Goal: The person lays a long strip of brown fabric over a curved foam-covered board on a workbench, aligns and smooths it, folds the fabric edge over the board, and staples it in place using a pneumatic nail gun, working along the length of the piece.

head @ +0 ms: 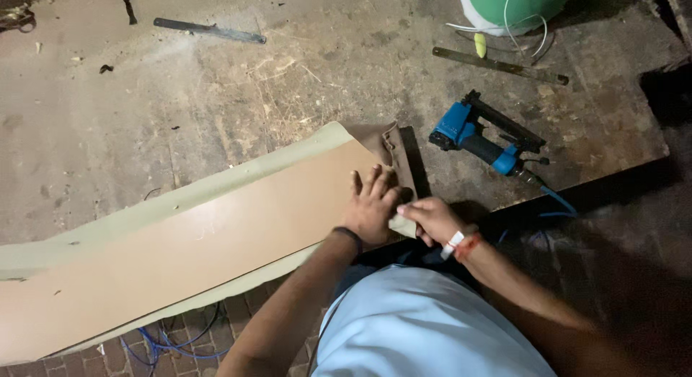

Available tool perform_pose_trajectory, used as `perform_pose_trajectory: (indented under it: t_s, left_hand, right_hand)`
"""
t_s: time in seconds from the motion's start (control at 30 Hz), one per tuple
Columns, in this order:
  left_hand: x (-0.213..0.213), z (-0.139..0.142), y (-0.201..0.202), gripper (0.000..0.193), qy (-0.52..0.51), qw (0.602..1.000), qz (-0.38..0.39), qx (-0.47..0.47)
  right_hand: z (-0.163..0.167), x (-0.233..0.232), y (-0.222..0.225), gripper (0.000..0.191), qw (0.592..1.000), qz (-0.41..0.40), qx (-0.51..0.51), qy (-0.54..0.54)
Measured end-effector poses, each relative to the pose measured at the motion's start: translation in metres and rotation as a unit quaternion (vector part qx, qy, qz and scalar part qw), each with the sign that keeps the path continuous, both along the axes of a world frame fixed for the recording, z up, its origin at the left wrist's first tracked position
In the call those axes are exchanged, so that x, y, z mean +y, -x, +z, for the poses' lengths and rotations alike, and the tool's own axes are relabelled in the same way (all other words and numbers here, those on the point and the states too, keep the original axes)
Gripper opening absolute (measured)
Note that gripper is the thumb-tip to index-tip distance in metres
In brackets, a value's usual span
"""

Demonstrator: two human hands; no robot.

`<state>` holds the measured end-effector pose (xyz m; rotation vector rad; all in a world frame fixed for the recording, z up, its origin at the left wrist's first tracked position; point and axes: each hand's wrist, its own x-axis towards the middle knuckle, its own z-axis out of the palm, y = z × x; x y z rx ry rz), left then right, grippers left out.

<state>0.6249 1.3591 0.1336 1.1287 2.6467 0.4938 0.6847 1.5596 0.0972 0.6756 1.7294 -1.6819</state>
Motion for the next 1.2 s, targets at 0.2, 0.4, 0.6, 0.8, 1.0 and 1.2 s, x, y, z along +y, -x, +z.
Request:
perform_pose_trajectory:
  t_s: [0.2, 0.4, 0.6, 0.8, 1.0, 1.2]
  left_hand:
    - [-0.005, -0.014, -0.011, 0.067, -0.08, 0.993, -0.061, 0.055]
    - [-0.005, -0.015, -0.007, 0.052, -0.115, 0.985, -0.077, 0.104]
    - [0.003, -0.003, -0.009, 0.052, -0.141, 0.985, -0.077, 0.057]
    - [0.017, -0.014, 0.003, 0.046, -0.091, 0.989, -0.095, 0.065]
    - [0.016, -0.045, 0.014, 0.029, -0.204, 0.979, -0.014, 0.022]
    - [0.014, -0.057, 0.013, 0.025, -0.223, 0.963, 0.142, -0.047]
  right_hand:
    - [-0.02, 0.003, -0.043, 0.035, 0.998, -0.031, -0.005, 0.051]
    - [-0.035, 0.004, -0.03, 0.031, 0.959, -0.205, -0.141, 0.136]
    - [-0.052, 0.006, -0.028, 0.023, 0.985, -0.161, -0.039, 0.048]
    - [-0.051, 0.006, -0.019, 0.031, 0.996, -0.082, 0.006, -0.036]
    - [-0.01, 0.013, 0.006, 0.024, 0.999, -0.048, -0.016, -0.016]
    - [0.011, 0.098, 0.055, 0.052, 0.786, 0.091, 0.293, -0.536]
